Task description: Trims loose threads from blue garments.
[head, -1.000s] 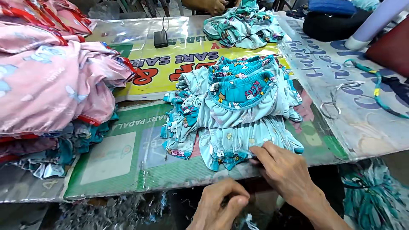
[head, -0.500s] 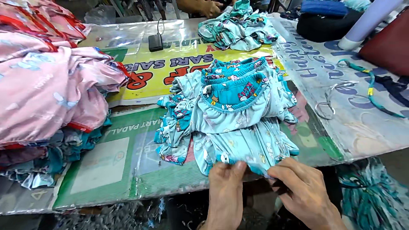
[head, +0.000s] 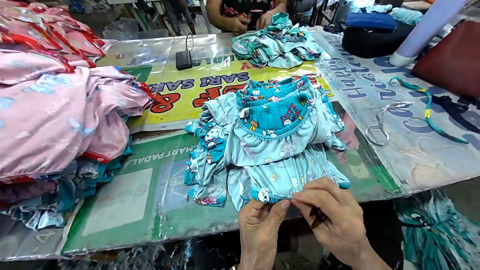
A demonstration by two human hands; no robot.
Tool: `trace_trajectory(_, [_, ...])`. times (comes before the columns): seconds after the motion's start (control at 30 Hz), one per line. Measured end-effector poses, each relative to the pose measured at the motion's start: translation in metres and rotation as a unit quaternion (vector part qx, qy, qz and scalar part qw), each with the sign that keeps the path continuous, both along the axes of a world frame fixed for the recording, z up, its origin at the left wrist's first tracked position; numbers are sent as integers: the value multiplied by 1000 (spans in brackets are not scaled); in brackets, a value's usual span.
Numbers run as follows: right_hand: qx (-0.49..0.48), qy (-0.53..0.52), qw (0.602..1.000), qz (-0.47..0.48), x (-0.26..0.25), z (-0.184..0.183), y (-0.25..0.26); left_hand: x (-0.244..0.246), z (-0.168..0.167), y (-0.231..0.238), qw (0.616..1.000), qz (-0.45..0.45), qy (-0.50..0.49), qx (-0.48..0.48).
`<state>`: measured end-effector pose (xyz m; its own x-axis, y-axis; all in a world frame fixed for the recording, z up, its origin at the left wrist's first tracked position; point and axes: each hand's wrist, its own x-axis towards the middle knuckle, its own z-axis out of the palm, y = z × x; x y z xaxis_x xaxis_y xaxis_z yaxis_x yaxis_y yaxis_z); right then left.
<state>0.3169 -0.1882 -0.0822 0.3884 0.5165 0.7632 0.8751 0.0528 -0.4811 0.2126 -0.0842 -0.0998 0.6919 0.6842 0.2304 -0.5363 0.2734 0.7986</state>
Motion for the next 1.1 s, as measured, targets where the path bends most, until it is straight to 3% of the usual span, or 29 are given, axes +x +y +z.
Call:
trace_trajectory(0.4, [-88, 96, 991, 22, -3, 6, -16, -5, 3, 4, 991, -21, -9, -134])
trace_trajectory(0.8, [-70, 130, 987, 62, 3, 2, -11, -4, -9, 1, 999, -9, 5, -39])
trace_trajectory(1.1, [-75, 140, 985, 69, 3, -4, -11, -6, -12, -1, 998, -12, 25, -50])
